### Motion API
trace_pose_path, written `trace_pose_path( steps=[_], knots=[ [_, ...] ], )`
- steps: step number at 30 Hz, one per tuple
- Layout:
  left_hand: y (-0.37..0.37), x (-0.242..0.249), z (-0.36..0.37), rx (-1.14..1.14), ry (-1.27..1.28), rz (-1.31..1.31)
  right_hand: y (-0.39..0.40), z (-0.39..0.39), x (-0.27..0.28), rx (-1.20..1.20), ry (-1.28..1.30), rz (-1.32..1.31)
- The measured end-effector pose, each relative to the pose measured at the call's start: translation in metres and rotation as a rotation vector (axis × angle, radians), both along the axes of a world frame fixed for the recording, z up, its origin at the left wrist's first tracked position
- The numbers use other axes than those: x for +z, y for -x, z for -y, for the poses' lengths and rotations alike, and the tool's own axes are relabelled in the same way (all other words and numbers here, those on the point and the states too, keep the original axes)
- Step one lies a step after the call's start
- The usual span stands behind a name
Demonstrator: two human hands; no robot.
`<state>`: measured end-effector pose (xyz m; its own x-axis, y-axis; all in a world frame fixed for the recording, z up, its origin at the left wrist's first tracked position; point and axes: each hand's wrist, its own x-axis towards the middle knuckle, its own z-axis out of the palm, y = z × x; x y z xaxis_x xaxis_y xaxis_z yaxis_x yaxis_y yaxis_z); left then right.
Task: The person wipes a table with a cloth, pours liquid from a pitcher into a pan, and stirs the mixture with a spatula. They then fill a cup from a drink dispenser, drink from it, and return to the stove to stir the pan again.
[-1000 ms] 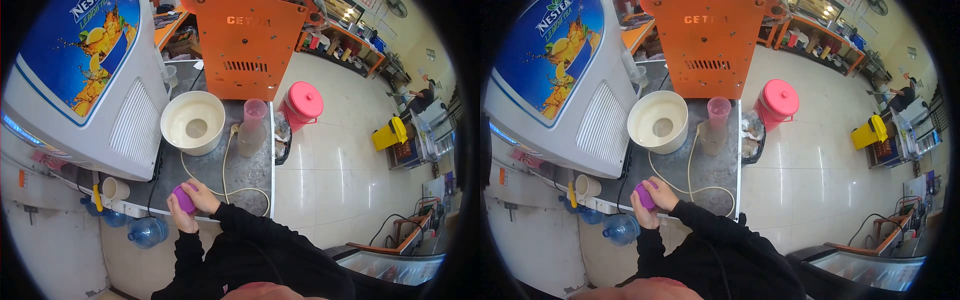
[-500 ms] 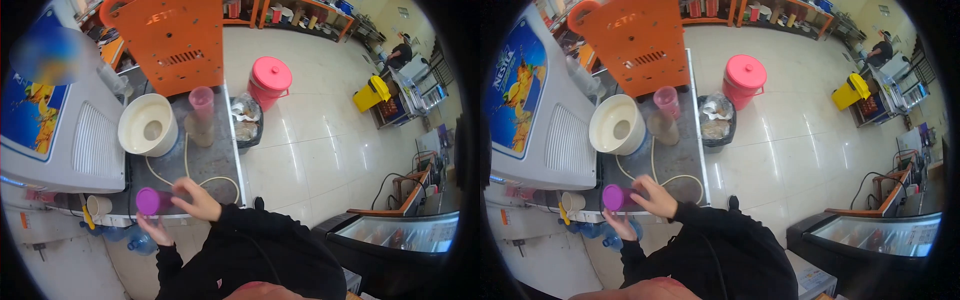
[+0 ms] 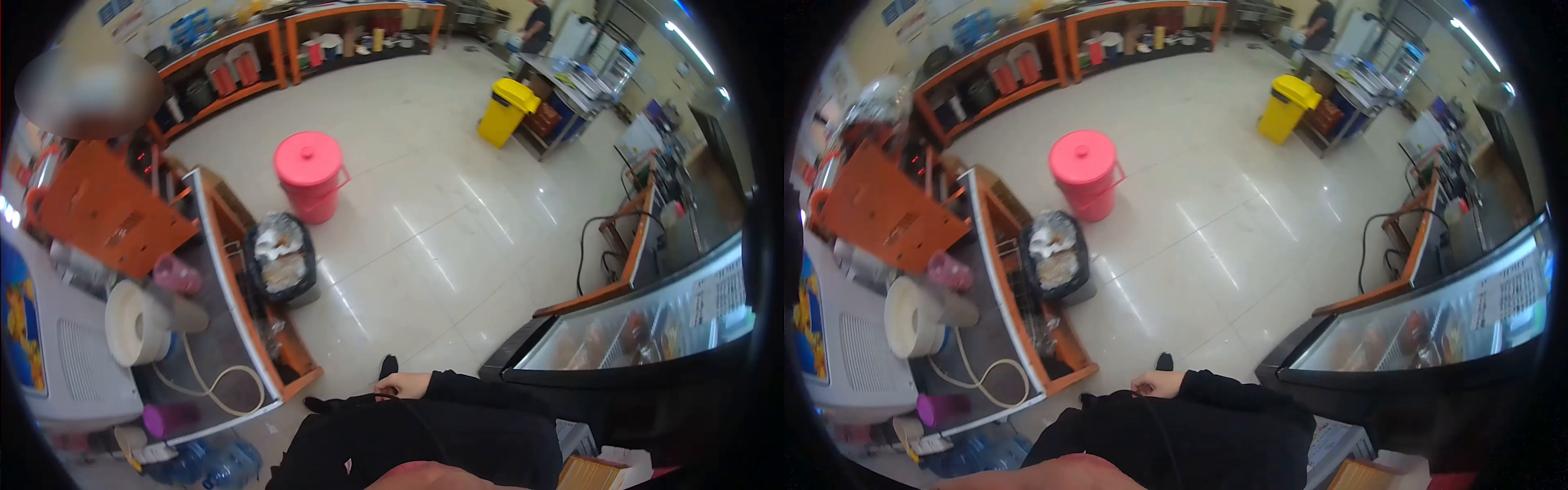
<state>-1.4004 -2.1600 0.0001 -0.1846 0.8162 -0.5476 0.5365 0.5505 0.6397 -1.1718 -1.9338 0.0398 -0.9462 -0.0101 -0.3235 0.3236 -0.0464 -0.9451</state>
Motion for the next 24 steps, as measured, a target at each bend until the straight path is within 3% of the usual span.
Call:
trace_pose_path(
  steps=[7, 12, 24],
  knots=[
    [-0.037, -0.005, -0.125, -0.311, 0.048, -0.086, -0.150, -0.053, 0.033, -0.254, -0.070, 0.255],
    [-0.072, 0.002, -0.209, -0.491, 0.041, -0.101, -0.249, -0.013, -0.024, -0.518, -0.273, 0.272],
    [-0.158, -0.011, -0.417, -0.887, 0.064, -0.129, -0.337, -0.107, 0.049, -0.761, -0.349, 0.883]
  ],
)
